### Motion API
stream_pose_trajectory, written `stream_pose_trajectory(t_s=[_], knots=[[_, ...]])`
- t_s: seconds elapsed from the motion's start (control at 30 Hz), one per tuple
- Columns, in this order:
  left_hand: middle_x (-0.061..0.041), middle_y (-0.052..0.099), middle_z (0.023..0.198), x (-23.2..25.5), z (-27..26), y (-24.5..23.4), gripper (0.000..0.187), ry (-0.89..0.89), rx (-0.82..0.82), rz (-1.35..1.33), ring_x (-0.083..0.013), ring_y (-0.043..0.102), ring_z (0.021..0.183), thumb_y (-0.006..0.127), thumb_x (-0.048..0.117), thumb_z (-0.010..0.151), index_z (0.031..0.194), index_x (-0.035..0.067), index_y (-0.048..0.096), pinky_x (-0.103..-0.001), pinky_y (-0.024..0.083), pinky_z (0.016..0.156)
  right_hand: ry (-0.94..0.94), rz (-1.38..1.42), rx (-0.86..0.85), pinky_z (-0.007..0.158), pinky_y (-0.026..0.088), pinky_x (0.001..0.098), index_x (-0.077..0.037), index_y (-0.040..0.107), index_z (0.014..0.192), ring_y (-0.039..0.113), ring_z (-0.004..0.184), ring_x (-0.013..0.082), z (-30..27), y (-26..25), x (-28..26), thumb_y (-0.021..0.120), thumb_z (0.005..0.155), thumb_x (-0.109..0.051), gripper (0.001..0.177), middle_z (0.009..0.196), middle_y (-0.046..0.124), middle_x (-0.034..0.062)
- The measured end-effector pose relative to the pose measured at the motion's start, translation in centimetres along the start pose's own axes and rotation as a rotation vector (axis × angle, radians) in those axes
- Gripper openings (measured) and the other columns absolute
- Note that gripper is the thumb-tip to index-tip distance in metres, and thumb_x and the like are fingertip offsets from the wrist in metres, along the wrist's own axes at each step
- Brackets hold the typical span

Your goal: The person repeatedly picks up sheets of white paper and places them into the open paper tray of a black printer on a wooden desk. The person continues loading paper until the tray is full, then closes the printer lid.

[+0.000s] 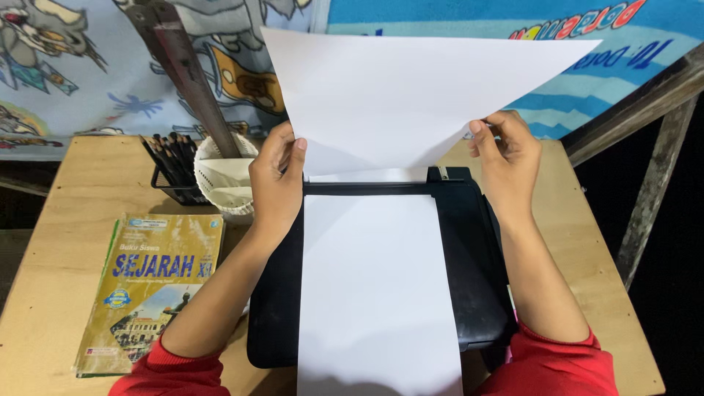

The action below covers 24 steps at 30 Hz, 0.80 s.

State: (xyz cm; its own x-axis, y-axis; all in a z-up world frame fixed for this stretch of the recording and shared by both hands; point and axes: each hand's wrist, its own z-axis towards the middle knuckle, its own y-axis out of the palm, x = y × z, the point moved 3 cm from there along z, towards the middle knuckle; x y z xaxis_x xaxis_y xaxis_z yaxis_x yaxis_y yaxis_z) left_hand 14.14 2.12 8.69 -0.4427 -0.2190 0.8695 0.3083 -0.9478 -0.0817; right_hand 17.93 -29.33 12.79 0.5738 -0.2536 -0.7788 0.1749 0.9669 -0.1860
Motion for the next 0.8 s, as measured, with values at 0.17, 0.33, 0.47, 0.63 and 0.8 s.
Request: stream_pose_trajectory(t_s=[0.17,0.33,0.47,0.63,0.8], knots=[[-0.007,0.074,0.116,-3.3,0.1,0.8,0.027,-0.100,-0.011,-0.028,-0.0134,0.067,0.101,0.055,0.010,0.108,0.133,0.001,0.061,-0.030,0.052,0.084,0.027,-0.042,-0.016,0.071,0.051,0.0231,0.004,0.070,0.112,0.060,0.079,0.0086,-0.1,0.8,2.4,0.068,0.107,-0.005,0.010,0.106,0.063,0.0039],[-0.007,0.071,0.111,-5.5,0.0,1.2,0.021,0.000,0.017,0.093,-0.0126,0.070,0.098,0.058,0.007,0.108,0.127,0.000,0.063,-0.029,0.055,0.087,0.077,-0.131,-0.039,0.068,0.049,0.0219,0.004,0.067,0.110,0.060,0.076,0.0076,-0.5,2.1,4.5,0.067,0.106,-0.009,0.013,0.104,0.064,0.0021],[-0.007,0.064,0.104,-6.6,-0.1,0.7,0.012,0.053,0.036,0.231,-0.0160,0.066,0.088,0.064,0.006,0.106,0.117,0.001,0.064,-0.029,0.054,0.080,0.074,-0.160,-0.062,0.066,0.049,0.0223,0.003,0.065,0.108,0.060,0.076,0.0075,-0.8,2.4,5.3,0.067,0.107,-0.012,0.015,0.101,0.061,0.0024],[-0.007,0.058,0.099,-6.7,0.1,0.6,0.013,0.096,0.076,0.286,-0.0180,0.060,0.083,0.063,0.002,0.104,0.117,0.002,0.065,-0.031,0.049,0.075,0.094,-0.102,-0.078,0.066,0.047,0.0221,0.002,0.064,0.109,0.057,0.075,0.0068,-0.9,2.8,5.7,0.066,0.109,-0.013,0.016,0.098,0.060,0.0019],[-0.008,0.057,0.099,-6.4,0.3,0.3,0.016,0.087,0.065,0.315,-0.0188,0.057,0.083,0.062,0.001,0.104,0.120,0.002,0.065,-0.032,0.049,0.075,0.130,-0.137,-0.098,0.062,0.044,0.0227,0.001,0.064,0.108,0.053,0.067,0.0066,-1.0,3.3,6.3,0.066,0.108,-0.012,0.014,0.095,0.059,0.0012]])
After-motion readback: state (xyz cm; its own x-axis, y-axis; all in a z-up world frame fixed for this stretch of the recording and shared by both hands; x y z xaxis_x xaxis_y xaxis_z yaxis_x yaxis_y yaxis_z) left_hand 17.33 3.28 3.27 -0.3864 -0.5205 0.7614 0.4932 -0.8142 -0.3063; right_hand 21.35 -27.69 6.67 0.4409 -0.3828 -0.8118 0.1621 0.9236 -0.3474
